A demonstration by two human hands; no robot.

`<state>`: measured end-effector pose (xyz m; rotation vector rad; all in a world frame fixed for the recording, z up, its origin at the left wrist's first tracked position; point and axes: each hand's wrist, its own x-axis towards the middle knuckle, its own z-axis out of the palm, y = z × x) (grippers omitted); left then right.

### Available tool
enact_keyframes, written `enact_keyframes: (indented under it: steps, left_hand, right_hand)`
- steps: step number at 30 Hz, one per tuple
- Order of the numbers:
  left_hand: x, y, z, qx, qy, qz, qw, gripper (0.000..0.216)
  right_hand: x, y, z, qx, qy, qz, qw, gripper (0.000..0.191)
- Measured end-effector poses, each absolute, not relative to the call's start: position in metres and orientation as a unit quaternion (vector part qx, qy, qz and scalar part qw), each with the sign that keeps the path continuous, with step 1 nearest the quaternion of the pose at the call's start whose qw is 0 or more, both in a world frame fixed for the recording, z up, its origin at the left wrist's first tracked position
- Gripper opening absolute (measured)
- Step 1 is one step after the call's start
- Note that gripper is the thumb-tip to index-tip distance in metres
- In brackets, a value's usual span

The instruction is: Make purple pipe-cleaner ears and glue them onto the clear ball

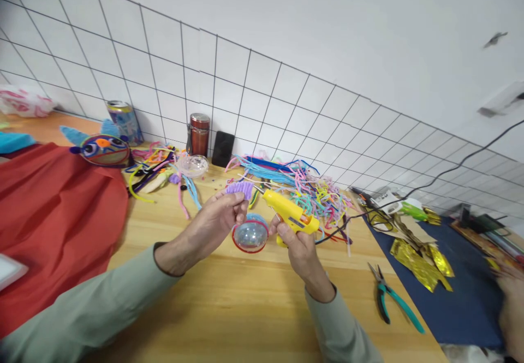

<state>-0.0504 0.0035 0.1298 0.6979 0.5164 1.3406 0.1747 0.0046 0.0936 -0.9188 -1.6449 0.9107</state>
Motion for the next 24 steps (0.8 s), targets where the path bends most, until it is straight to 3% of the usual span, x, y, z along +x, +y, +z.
enact_keyframes:
  steps: [13, 24]
  left_hand:
    - [-0.0519, 0.0034, 0.1308, 0.308, 0.229, 0.591, 0.710, 0.038]
    - [-0.0529, 0.0059, 0.1306, 0.301, 0.219, 0.615, 0.695, 0.032]
  right_hand:
    - [0.1733, 0.0058, 0.0914, -0.356, -0.675, 0.394, 0.512, 0.034]
    - [0.1741, 0.0035, 0.0914, -0.368, -0.693, 0.379, 0.491, 0.043]
